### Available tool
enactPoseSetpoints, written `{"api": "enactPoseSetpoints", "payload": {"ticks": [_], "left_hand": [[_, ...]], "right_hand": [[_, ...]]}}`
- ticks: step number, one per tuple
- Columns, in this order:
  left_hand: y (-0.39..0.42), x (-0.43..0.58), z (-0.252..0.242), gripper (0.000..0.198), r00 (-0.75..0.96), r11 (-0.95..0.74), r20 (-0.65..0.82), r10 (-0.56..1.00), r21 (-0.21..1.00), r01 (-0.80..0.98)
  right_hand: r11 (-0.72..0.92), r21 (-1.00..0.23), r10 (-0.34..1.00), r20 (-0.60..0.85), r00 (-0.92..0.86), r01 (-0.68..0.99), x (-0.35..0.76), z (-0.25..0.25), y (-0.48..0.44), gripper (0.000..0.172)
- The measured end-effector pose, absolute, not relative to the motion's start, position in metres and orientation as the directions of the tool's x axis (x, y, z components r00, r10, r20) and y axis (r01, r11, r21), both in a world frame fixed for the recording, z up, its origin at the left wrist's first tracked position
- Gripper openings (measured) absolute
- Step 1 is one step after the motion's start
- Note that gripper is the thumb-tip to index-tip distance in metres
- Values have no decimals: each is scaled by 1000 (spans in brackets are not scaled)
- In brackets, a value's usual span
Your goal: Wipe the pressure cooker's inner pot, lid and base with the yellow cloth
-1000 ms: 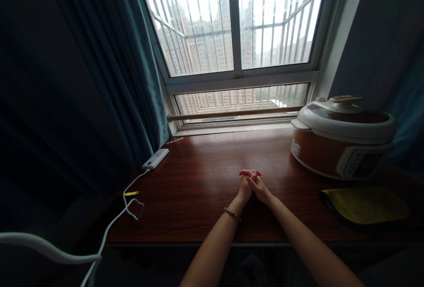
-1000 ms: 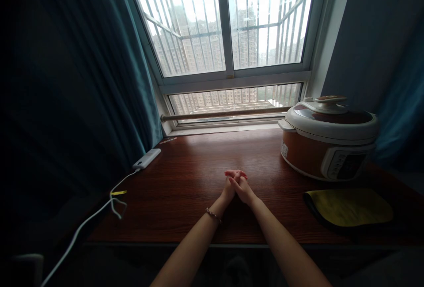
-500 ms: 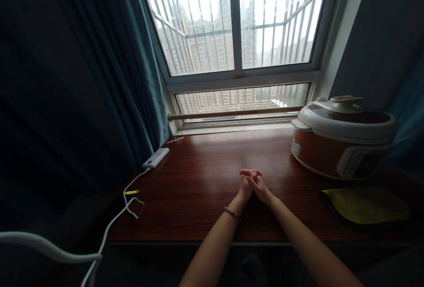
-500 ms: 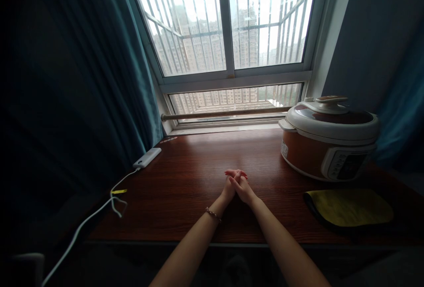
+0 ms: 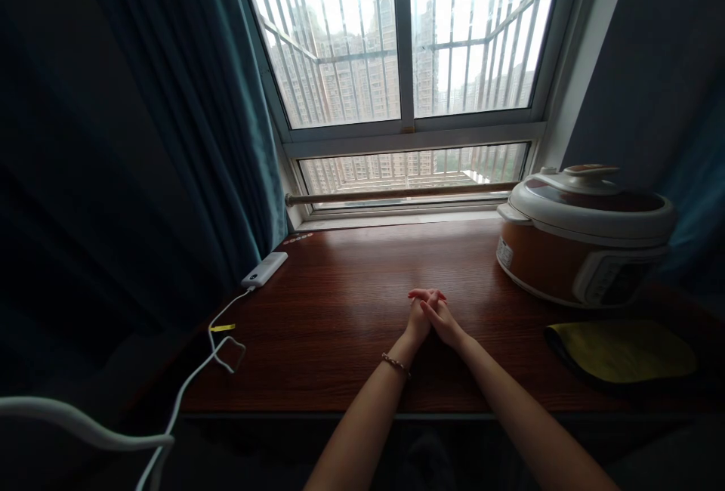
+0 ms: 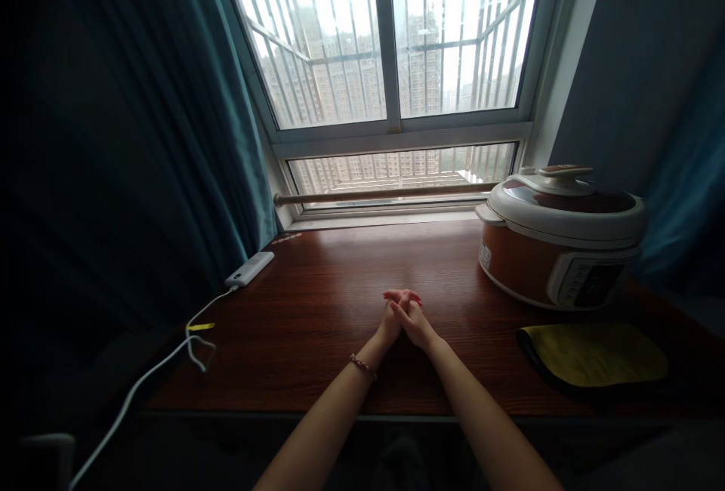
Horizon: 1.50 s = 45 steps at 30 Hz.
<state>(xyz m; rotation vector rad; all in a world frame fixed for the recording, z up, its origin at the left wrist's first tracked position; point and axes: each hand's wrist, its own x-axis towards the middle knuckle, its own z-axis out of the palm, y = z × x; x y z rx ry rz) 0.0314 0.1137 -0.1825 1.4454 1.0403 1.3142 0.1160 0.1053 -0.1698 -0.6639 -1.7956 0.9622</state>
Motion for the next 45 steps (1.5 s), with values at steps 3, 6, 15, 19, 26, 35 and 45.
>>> {"api": "enactPoseSetpoints", "payload": {"ticks": [3, 6, 15, 19, 26, 35, 45], "left_hand": [[114, 31, -183, 38, 80, -249, 248, 966, 968, 10], [113, 31, -182, 39, 84, -253, 251, 964, 968, 10], [111, 30, -178, 37, 90, -254, 251, 964, 967, 17], [111, 31, -178, 37, 91, -260, 258, 962, 965, 13], [112, 30, -181, 37, 96, -265, 263, 960, 964, 3], [112, 30, -181, 36, 92, -264, 261, 961, 964, 21], [111, 30, -178, 38, 92, -253, 249, 964, 967, 33]], "right_hand": [[546, -838, 775, 496, -390, 19, 116, -171, 107, 39], [556, -831, 771, 505, -389, 23, 116, -173, 108, 40], [554, -832, 769, 499, -401, 26, 117, -172, 107, 39], [549, -835, 772, 493, -400, 32, 116, -173, 108, 39], [563, -825, 768, 503, -397, 46, 117, -171, 107, 37], [558, -829, 772, 498, -395, 44, 116, -173, 107, 37], [560, -827, 771, 498, -397, 49, 117, -171, 107, 39]]}}
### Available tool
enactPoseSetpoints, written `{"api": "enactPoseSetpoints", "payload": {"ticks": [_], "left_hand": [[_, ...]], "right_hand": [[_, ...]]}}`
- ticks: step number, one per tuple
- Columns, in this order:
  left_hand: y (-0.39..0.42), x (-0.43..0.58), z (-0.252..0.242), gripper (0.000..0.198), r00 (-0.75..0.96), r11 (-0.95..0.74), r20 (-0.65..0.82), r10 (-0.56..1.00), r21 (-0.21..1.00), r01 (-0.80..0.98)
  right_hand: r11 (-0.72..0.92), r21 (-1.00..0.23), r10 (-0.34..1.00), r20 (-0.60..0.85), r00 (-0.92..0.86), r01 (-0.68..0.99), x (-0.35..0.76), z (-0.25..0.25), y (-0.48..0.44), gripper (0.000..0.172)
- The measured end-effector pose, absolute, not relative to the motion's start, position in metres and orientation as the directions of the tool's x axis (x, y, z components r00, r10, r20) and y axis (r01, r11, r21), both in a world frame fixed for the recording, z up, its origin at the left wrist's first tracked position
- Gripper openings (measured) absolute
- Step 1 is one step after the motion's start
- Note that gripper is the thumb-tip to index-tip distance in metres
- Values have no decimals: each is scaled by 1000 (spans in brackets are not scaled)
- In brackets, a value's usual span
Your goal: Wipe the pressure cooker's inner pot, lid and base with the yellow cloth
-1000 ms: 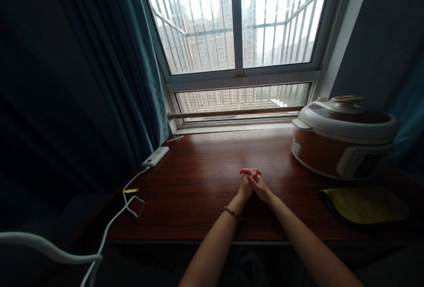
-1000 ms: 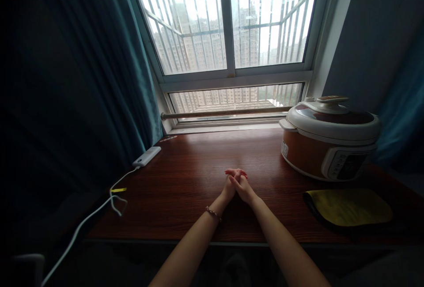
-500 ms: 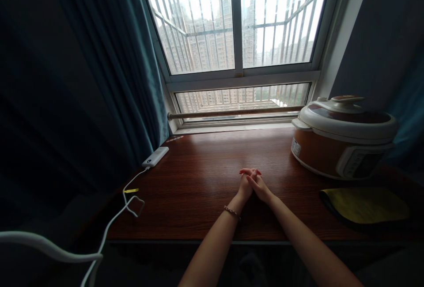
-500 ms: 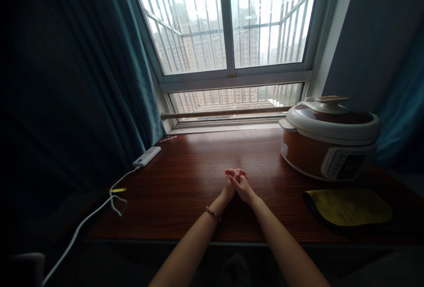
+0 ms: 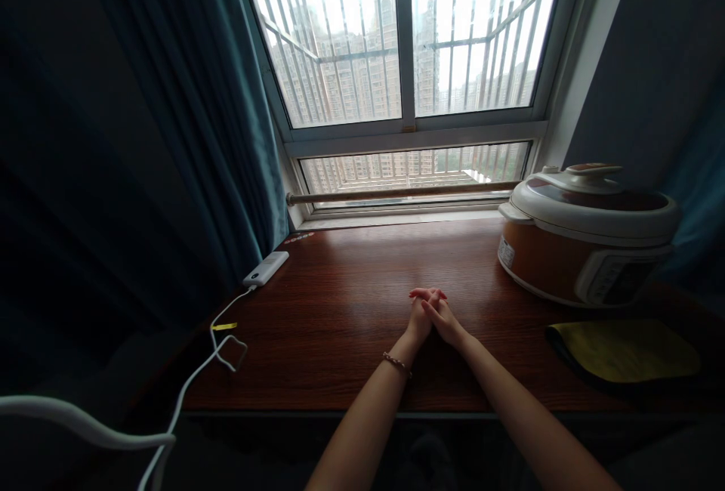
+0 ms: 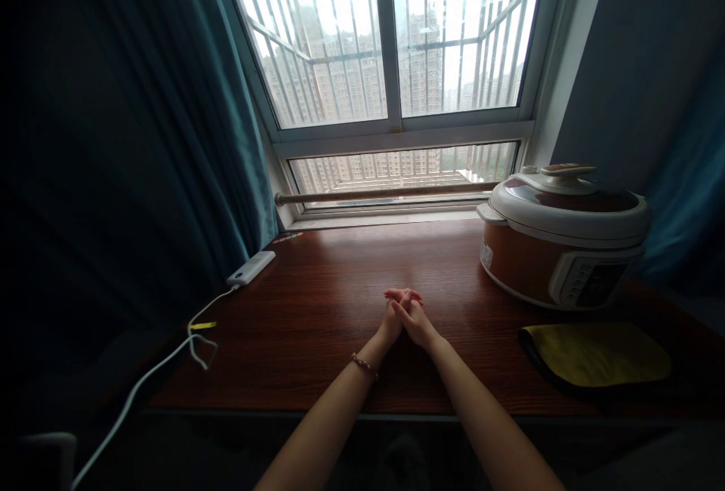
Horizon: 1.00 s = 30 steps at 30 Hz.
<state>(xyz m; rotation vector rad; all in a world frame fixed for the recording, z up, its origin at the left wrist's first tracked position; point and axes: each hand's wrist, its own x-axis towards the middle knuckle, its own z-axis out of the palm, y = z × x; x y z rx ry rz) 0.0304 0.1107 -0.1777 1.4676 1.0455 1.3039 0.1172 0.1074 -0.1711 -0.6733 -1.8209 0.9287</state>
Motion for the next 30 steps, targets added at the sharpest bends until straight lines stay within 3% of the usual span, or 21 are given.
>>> {"api": "enactPoseSetpoints", "payload": {"ticks": [30], "left_hand": [[112, 31, -180, 38, 88, -267, 261, 961, 961, 66]], "right_hand": [[553, -832, 775, 494, -395, 44, 116, -169, 107, 40]]}}
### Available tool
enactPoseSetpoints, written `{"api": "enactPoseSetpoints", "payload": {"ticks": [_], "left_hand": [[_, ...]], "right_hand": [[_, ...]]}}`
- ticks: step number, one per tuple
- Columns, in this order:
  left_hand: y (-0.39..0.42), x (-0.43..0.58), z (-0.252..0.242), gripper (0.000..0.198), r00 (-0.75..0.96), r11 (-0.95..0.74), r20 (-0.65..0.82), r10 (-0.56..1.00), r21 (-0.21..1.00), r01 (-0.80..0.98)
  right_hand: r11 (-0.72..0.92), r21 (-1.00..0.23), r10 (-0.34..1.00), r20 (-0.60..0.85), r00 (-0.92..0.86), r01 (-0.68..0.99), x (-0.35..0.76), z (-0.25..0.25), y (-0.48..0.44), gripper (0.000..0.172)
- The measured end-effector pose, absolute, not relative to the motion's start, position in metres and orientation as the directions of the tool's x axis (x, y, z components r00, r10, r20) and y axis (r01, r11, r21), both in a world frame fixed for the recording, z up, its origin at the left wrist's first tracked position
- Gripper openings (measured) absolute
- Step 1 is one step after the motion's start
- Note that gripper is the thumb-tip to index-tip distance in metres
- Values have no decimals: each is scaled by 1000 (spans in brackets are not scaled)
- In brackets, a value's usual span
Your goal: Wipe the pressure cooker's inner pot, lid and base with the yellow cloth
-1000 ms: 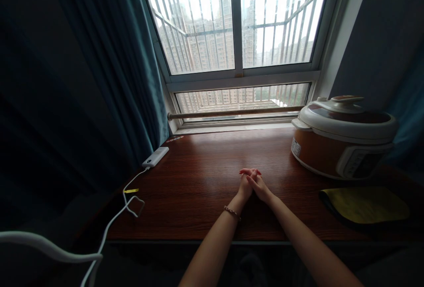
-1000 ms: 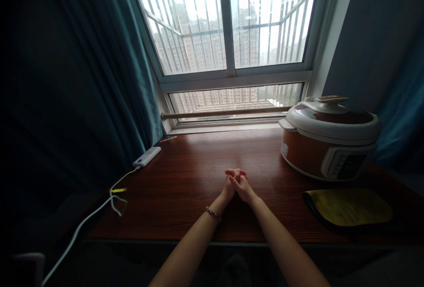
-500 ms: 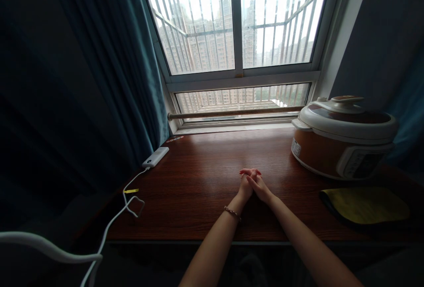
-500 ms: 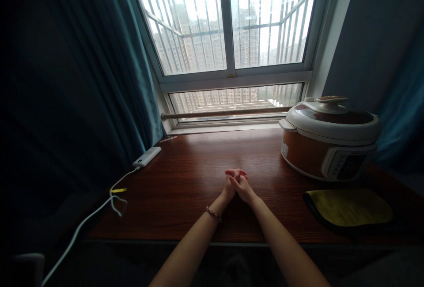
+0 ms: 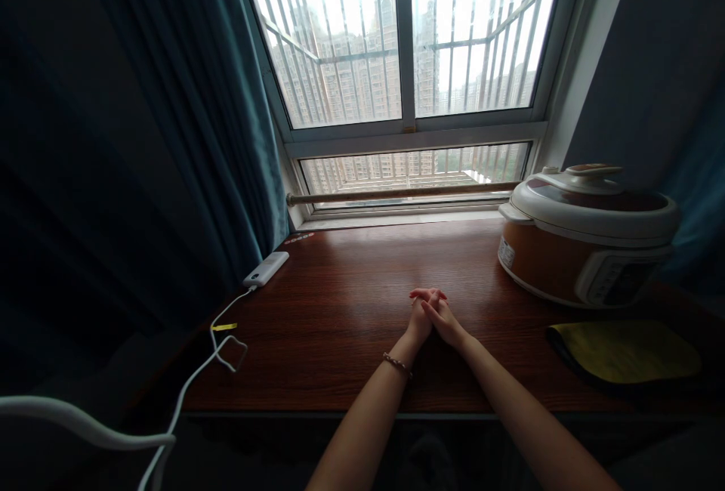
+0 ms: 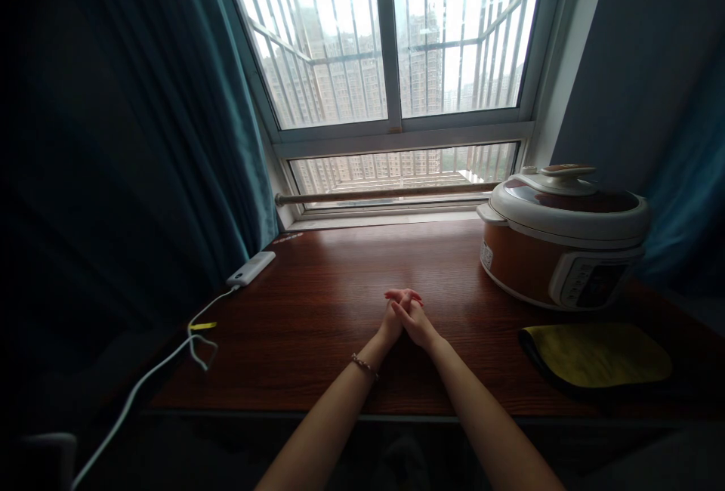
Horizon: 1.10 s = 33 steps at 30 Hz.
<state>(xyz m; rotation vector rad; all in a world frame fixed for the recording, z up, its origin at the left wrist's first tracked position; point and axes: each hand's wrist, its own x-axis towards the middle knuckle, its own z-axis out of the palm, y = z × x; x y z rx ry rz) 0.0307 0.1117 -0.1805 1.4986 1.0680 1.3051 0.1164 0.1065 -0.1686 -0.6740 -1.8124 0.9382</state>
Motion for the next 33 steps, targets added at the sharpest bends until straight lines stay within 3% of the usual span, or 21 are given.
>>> {"api": "enactPoseSetpoints", "payload": {"ticks": [33], "left_hand": [[110, 31, -178, 40, 94, -271, 263, 960, 959, 83]], "right_hand": [[555, -831, 768, 500, -401, 27, 117, -171, 107, 37]]}}
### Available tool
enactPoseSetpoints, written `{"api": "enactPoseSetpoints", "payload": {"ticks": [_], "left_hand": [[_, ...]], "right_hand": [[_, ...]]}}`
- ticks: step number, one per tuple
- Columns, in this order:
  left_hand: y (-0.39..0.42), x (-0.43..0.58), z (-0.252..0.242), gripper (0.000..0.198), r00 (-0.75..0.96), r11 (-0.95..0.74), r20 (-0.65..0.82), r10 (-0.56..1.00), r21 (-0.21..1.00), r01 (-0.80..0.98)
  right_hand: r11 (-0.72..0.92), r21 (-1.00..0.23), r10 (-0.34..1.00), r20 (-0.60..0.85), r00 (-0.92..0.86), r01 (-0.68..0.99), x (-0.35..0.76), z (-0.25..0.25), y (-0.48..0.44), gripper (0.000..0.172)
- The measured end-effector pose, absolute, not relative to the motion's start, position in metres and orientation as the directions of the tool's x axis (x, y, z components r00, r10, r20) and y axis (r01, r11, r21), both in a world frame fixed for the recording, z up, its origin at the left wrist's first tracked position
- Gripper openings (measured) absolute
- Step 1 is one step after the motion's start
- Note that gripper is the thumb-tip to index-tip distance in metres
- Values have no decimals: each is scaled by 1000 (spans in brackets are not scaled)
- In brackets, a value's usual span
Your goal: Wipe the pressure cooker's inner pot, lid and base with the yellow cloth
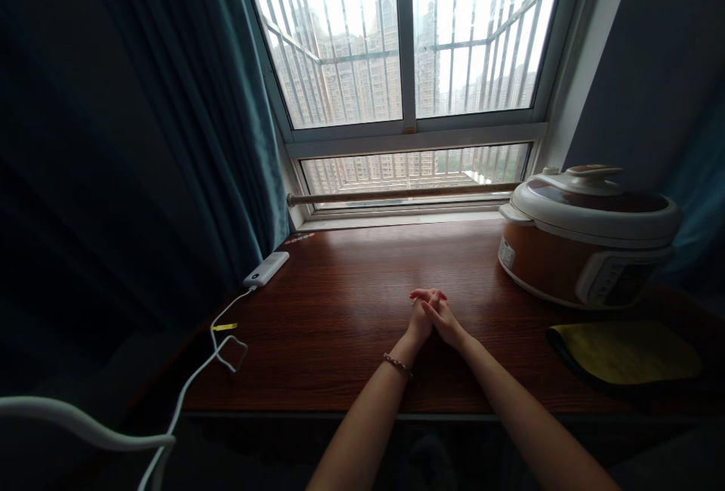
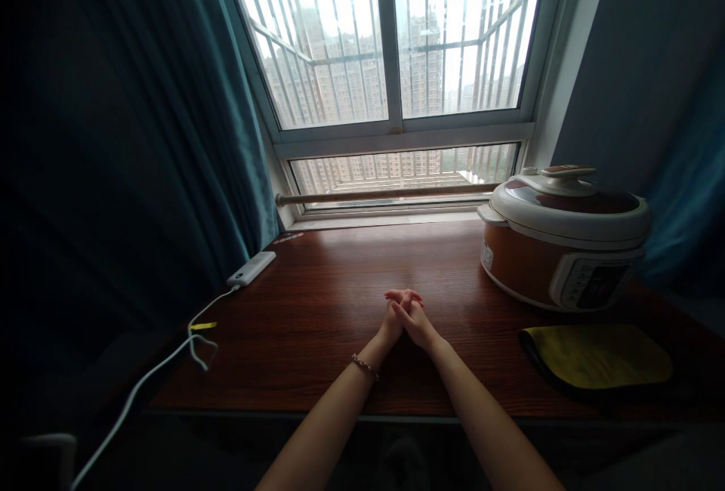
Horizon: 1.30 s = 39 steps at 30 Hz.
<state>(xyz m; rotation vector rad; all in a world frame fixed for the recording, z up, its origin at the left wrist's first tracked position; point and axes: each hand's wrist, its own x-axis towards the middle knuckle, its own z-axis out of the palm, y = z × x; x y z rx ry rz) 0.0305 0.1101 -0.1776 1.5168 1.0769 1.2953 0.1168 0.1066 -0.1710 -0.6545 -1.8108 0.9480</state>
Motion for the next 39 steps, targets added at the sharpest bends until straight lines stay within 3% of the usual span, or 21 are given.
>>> {"api": "enactPoseSetpoints", "payload": {"ticks": [39], "left_hand": [[111, 30, -177, 38, 86, -263, 256, 963, 961, 85]], "right_hand": [[551, -834, 770, 496, -402, 27, 116, -171, 108, 38]]}}
